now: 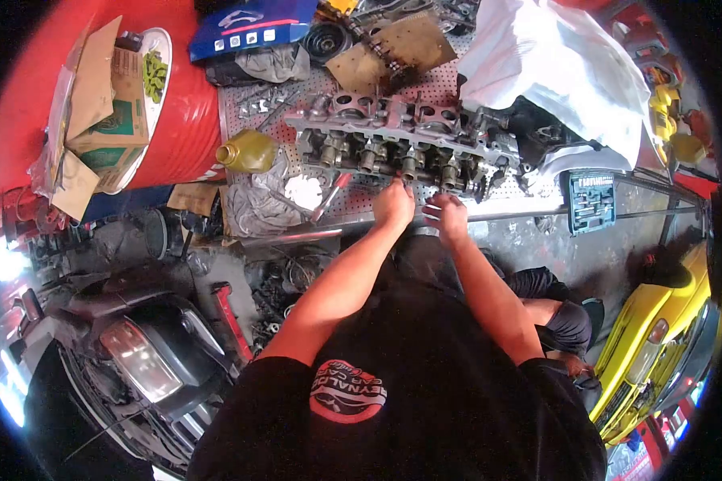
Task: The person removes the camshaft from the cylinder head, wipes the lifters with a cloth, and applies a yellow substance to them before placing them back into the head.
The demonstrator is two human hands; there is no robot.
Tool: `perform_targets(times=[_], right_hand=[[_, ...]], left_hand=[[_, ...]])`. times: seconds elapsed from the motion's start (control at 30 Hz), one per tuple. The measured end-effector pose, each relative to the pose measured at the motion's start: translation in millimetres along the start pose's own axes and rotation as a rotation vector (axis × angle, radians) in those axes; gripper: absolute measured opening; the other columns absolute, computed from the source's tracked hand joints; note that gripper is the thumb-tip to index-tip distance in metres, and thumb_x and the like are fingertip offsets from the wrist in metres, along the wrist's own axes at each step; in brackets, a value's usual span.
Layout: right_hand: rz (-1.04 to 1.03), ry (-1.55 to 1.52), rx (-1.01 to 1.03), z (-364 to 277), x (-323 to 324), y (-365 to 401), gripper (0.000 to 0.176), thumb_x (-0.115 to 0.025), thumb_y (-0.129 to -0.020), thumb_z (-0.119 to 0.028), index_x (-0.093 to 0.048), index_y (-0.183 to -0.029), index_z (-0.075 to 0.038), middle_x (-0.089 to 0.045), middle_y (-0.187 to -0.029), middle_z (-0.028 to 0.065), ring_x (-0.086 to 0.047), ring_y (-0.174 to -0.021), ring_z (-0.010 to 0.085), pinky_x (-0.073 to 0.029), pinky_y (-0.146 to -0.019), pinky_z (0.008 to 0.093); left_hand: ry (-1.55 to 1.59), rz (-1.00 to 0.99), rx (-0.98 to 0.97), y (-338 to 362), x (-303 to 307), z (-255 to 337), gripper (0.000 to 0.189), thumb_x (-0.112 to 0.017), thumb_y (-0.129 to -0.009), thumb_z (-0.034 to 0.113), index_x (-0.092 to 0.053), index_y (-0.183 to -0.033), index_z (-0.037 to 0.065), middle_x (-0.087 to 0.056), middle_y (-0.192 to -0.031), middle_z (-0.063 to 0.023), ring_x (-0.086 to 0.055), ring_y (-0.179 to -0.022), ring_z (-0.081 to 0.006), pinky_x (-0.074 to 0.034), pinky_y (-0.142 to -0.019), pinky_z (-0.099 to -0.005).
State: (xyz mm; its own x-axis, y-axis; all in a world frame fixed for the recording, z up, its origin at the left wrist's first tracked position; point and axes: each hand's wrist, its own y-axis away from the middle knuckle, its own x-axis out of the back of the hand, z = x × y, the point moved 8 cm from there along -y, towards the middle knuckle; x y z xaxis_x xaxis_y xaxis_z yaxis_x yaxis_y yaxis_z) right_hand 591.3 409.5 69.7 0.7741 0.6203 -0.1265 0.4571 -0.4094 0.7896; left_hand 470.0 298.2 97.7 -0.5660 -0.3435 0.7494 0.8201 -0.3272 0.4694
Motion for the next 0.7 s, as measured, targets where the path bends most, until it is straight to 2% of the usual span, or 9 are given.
perform_targets(times=[0.03, 0.1, 0.2, 0.23, 0.3, 0.37, 0.47, 0.57, 0.7], right_hand=[[-0.045, -0.081, -0.093, -1.8, -4.4, 3.8, 0.028, -0.044, -0.094, -0.026, -0.054, -0.108, -0.004, -0.064, -0.099, 0.0117, -0.064, -0.083, 0.024, -0.051, -0.067, 0.0382], [-0.057, -0.092, -0.106, 2.7, -2.7, -4.3, 0.031, -0.041, -0.096, -0.03, -0.054, -0.108, -0.004, -0.065, -0.098, 0.0117, -0.064, -0.082, 0.0243, -0.051, -0.067, 0.0385], [-0.059, -0.125, -0.07, 9.6, 1.1, -11.9, 0.024, -0.048, -0.096, -0.026, -0.054, -0.104, -0.004, -0.063, -0.092, 0.011, -0.064, -0.078, 0.0232, -0.052, -0.064, 0.0364], [-0.023, -0.1, -0.057, 7.7, 2.5, -12.0, 0.021, -0.052, -0.095, -0.024, -0.054, -0.102, -0.004, -0.063, -0.091, 0.0108, -0.064, -0.077, 0.0228, -0.053, -0.063, 0.0358], [0.051, -0.055, -0.012, 1.8, 7.7, -12.1, 0.018, -0.063, -0.088, -0.014, -0.053, -0.1, -0.004, -0.061, -0.087, 0.0097, -0.064, -0.074, 0.0221, -0.054, -0.061, 0.0348], [0.07, -0.007, -0.018, -0.1, 9.1, -11.8, 0.021, -0.064, -0.087, -0.013, -0.052, -0.1, -0.003, -0.061, -0.088, 0.0096, -0.064, -0.073, 0.0225, -0.054, -0.061, 0.035], [0.028, -0.011, -0.058, 0.9, 4.2, -9.4, 0.027, -0.062, -0.088, -0.018, -0.049, -0.106, -0.002, -0.061, -0.095, 0.0115, -0.063, -0.079, 0.0247, -0.053, -0.063, 0.0377], [-0.098, -0.101, -0.137, 1.9, -7.1, -8.6, 0.033, -0.055, -0.093, -0.027, -0.046, -0.113, -0.001, -0.06, -0.103, 0.0149, -0.062, -0.088, 0.0268, -0.053, -0.067, 0.0411], [-0.14, -0.157, -0.093, 4.0, -6.2, -12.0, 0.026, -0.052, -0.095, -0.021, -0.049, -0.109, 0.002, -0.064, -0.094, 0.016, -0.065, -0.073, 0.0249, -0.056, -0.061, 0.0371]], left_hand=[[0.016, 0.018, 0.003, -0.7, -1.5, -0.2, 0.031, -0.054, -0.091, 0.032, -0.058, -0.095, 0.001, -0.067, -0.085, -0.0227, -0.067, -0.084, -0.0383, -0.052, -0.077, -0.048], [0.083, 0.138, -0.035, 3.5, -2.8, -4.6, 0.031, -0.048, -0.094, 0.027, -0.06, -0.085, 0.0, -0.066, -0.076, -0.0204, -0.067, -0.076, -0.0364, -0.052, -0.072, -0.0461], [0.475, 0.017, 0.028, 3.7, -26.3, -27.2, 0.038, -0.043, -0.097, 0.032, -0.063, -0.085, 0.002, -0.066, -0.071, -0.0161, -0.066, -0.067, -0.0311, -0.049, -0.065, -0.0435], [0.482, 0.1, 0.025, 3.1, -24.1, -29.5, 0.032, -0.048, -0.096, 0.028, -0.062, -0.084, 0.002, -0.065, -0.064, -0.0107, -0.062, -0.059, -0.023, -0.047, -0.059, -0.0373], [0.552, 0.132, 0.085, 1.1, -27.6, -32.8, 0.026, -0.053, -0.094, 0.025, -0.061, -0.084, 0.002, -0.064, -0.063, -0.0092, -0.061, -0.058, -0.0205, -0.047, -0.058, -0.0359], [0.713, 0.21, 0.113, -4.1, -27.9, -32.4, 0.02, -0.062, -0.09, 0.02, -0.06, -0.085, 0.001, -0.064, -0.064, -0.007, -0.058, -0.057, -0.0166, -0.045, -0.058, -0.0336], [0.548, 0.362, -0.024, 0.9, -13.8, -25.5, 0.024, -0.068, -0.085, 0.023, -0.061, -0.089, 0.0, -0.065, -0.068, -0.0103, -0.063, -0.064, -0.0213, -0.049, -0.063, -0.0366], [0.533, 0.36, -0.002, 22.4, 4.7, -16.9, 0.024, -0.069, -0.083, 0.021, -0.059, -0.086, -0.001, -0.065, -0.074, -0.0174, -0.066, -0.071, -0.0327, -0.049, -0.066, -0.044], [0.274, 0.249, 0.066, 13.9, -7.1, -18.6, 0.035, -0.076, -0.076, 0.022, -0.056, -0.093, -0.001, -0.066, -0.08, -0.0181, -0.065, -0.077, -0.0374, -0.049, -0.07, -0.0477]])
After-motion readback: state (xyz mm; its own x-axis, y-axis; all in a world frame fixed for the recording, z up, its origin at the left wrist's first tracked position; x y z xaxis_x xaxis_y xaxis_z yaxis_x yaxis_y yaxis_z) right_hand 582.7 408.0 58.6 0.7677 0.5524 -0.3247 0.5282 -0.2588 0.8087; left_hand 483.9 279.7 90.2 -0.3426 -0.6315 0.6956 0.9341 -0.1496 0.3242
